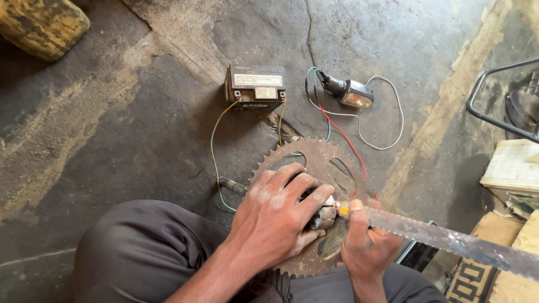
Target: The person sits on the workshop floor holding a small electric motor armature against a sprocket gear and repeatedly runs a hacksaw blade along its threaded shaft, repositioning the blade and part between strokes. At the end they set the part down and wipe the shaft with a cloth.
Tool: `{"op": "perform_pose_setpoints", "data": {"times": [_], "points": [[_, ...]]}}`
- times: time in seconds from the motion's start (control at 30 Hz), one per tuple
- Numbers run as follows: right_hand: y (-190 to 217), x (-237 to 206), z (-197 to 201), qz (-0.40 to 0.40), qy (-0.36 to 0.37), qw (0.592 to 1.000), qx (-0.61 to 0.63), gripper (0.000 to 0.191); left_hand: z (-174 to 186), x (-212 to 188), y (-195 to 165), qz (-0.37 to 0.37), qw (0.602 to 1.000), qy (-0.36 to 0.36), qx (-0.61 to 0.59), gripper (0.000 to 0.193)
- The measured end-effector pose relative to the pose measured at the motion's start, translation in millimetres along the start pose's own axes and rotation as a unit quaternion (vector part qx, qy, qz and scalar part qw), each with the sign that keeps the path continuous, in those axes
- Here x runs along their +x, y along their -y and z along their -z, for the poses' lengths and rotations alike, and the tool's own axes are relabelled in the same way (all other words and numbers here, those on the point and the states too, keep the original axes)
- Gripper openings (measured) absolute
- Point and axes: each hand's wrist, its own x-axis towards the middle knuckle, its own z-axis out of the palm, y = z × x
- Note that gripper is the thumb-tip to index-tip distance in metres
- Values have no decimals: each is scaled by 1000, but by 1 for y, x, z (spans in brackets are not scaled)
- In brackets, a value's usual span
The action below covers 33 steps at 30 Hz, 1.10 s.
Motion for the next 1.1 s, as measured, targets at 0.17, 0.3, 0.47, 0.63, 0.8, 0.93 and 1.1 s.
{"op": "perform_pose_setpoints", "data": {"times": [0.17, 0.3, 0.47, 0.63, 0.8, 0.93, 1.1], "points": [[1, 0, 1, 22, 12, 1000, 5, 14, 0, 0, 0, 1, 1000, 0, 2, 70], [0, -2, 0, 3, -3, 1000, -3, 19, 0, 0, 0, -3, 1000, -11, 2, 67], [-4, -6, 1, 15, -23, 1000, 7, 12, 0, 1, 1, 0, 1000, -6, 2, 68], [-12, -5, 7, -3, 28, 996, 85, 13, 1, 1, 0, 2, 1000, 3, 4, 71], [-17, -3, 11, -16, 53, 993, 105, 12, 1, 0, 0, 1, 1000, 5, 3, 71], [-18, -1, 14, -8, 66, 994, 82, 14, 2, -1, 0, 8, 1000, 16, 0, 71], [-17, 0, 13, 3, 43, 999, 26, 9, 3, 1, 0, 1, 1000, 5, 1, 69]]}}
